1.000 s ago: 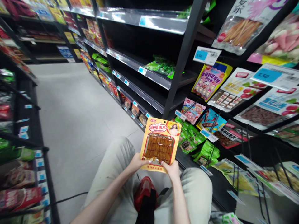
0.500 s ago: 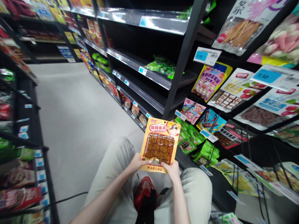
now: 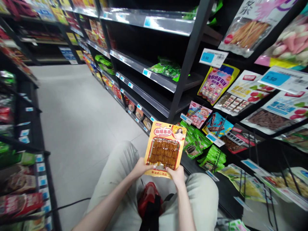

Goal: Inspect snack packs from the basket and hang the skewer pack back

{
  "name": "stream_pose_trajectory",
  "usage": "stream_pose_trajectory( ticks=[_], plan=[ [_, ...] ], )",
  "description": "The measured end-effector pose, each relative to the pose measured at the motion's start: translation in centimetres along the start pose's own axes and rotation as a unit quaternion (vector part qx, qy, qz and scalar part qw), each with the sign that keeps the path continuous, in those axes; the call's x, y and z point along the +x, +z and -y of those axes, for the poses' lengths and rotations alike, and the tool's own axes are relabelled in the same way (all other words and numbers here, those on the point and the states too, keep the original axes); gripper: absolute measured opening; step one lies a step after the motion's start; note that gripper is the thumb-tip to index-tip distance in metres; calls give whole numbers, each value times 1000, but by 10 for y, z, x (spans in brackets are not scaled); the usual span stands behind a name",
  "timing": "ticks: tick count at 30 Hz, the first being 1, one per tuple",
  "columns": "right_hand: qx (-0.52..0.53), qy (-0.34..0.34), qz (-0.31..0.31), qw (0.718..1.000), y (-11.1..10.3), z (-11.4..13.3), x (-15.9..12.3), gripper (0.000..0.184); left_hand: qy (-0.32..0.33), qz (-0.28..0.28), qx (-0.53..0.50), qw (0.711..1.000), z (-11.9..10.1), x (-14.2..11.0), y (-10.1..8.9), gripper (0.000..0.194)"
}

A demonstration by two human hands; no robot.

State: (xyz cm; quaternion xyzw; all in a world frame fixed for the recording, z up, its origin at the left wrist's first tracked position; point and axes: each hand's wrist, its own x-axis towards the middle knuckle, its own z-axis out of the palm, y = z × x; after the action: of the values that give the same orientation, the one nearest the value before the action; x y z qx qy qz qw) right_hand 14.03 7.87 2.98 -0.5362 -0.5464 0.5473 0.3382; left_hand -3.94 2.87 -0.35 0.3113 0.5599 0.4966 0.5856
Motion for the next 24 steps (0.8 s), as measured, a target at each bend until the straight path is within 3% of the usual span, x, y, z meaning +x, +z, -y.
stream_pose_trajectory(
  ticks=[9, 24],
  plan=[
    [2, -2, 21, 1000, -1, -11, 3, 21, 2, -2, -3, 1000, -1, -1, -1, 40],
    [-1, 9, -1, 1000, 1, -6, 2, 17, -11, -7, -10, 1000, -2, -1, 2, 38]
  ],
)
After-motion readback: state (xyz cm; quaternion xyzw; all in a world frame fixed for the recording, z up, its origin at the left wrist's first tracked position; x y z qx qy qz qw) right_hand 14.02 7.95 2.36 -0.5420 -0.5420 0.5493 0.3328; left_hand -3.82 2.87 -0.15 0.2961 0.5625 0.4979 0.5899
